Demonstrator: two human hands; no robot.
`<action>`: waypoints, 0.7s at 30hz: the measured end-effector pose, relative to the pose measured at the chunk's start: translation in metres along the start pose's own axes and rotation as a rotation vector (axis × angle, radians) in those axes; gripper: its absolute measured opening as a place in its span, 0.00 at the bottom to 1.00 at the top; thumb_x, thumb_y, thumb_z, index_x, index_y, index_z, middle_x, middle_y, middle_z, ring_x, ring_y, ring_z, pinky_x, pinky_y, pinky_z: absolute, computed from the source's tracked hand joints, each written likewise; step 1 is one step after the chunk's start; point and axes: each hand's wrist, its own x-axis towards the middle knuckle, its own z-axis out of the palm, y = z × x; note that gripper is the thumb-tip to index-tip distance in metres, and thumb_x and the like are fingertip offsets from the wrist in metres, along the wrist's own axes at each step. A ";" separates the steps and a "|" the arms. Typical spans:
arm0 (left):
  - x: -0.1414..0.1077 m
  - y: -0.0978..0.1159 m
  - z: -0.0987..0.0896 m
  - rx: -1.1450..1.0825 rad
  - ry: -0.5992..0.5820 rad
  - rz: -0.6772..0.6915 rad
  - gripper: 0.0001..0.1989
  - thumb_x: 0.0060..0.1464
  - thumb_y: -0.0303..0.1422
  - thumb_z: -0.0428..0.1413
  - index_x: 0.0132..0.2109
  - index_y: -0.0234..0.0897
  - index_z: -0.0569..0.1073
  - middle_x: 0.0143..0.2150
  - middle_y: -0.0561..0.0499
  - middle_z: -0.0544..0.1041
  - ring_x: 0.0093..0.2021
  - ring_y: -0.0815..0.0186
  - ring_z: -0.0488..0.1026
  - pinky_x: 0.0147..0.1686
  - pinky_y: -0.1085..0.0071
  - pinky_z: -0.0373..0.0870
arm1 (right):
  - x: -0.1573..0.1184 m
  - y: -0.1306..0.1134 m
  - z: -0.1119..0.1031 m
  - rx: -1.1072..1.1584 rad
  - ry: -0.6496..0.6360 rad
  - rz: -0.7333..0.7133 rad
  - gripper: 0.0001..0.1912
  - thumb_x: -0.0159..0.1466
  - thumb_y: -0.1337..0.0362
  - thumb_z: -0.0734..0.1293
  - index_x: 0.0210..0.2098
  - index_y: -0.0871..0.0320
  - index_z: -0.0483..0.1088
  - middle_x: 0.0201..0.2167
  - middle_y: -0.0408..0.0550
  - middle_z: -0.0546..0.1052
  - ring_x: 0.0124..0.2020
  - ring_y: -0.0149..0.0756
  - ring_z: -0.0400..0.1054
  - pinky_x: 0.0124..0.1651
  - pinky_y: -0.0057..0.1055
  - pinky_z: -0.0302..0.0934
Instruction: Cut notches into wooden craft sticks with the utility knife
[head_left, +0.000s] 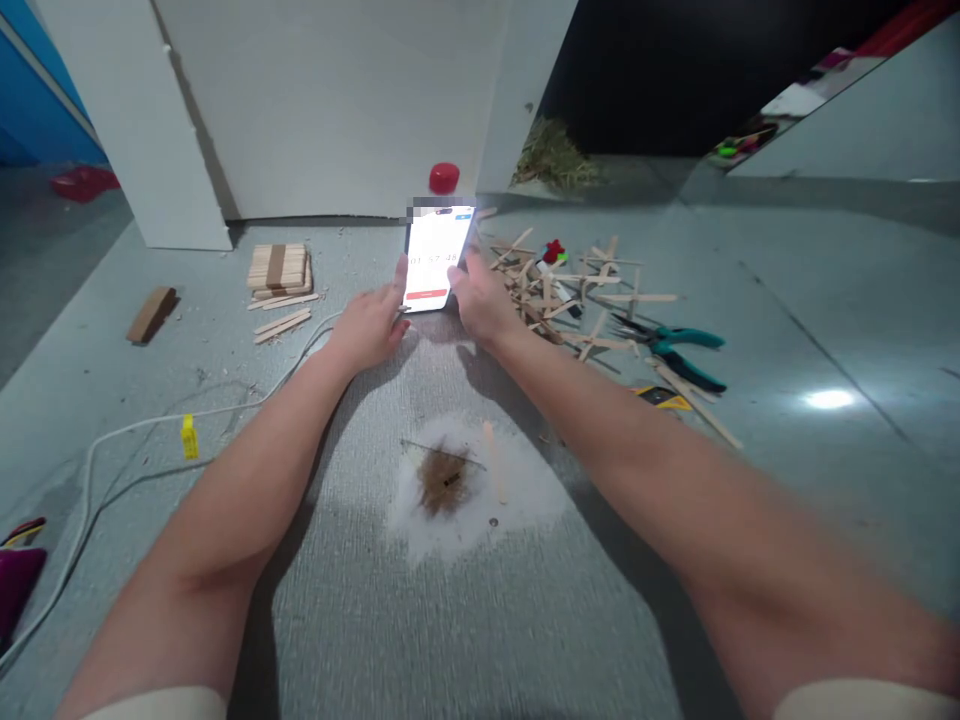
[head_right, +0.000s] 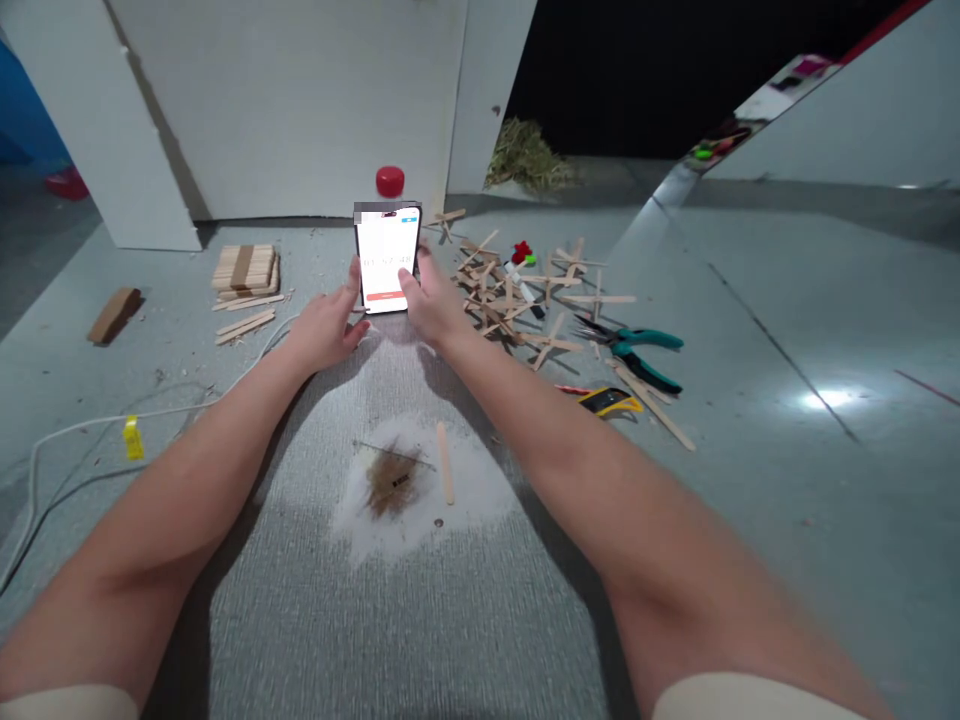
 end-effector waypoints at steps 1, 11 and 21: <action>0.000 -0.001 -0.001 -0.011 0.001 0.000 0.44 0.69 0.34 0.51 0.78 0.36 0.31 0.61 0.37 0.75 0.56 0.51 0.75 0.55 0.59 0.67 | -0.002 -0.002 0.002 0.001 0.012 0.012 0.27 0.71 0.43 0.54 0.62 0.50 0.64 0.61 0.53 0.75 0.62 0.54 0.69 0.67 0.55 0.60; 0.000 -0.002 -0.007 -0.094 0.014 -0.003 0.44 0.67 0.35 0.53 0.79 0.35 0.37 0.58 0.38 0.78 0.51 0.53 0.78 0.51 0.62 0.71 | -0.007 -0.005 0.001 -0.065 0.042 0.011 0.22 0.71 0.49 0.56 0.60 0.49 0.64 0.54 0.54 0.78 0.54 0.54 0.74 0.59 0.58 0.67; -0.006 0.004 -0.041 -0.144 0.260 -0.060 0.25 0.73 0.37 0.41 0.72 0.39 0.62 0.58 0.42 0.78 0.51 0.59 0.79 0.51 0.61 0.74 | -0.011 -0.009 -0.014 -0.022 0.112 0.047 0.26 0.70 0.47 0.59 0.61 0.53 0.61 0.55 0.59 0.76 0.56 0.53 0.73 0.60 0.59 0.66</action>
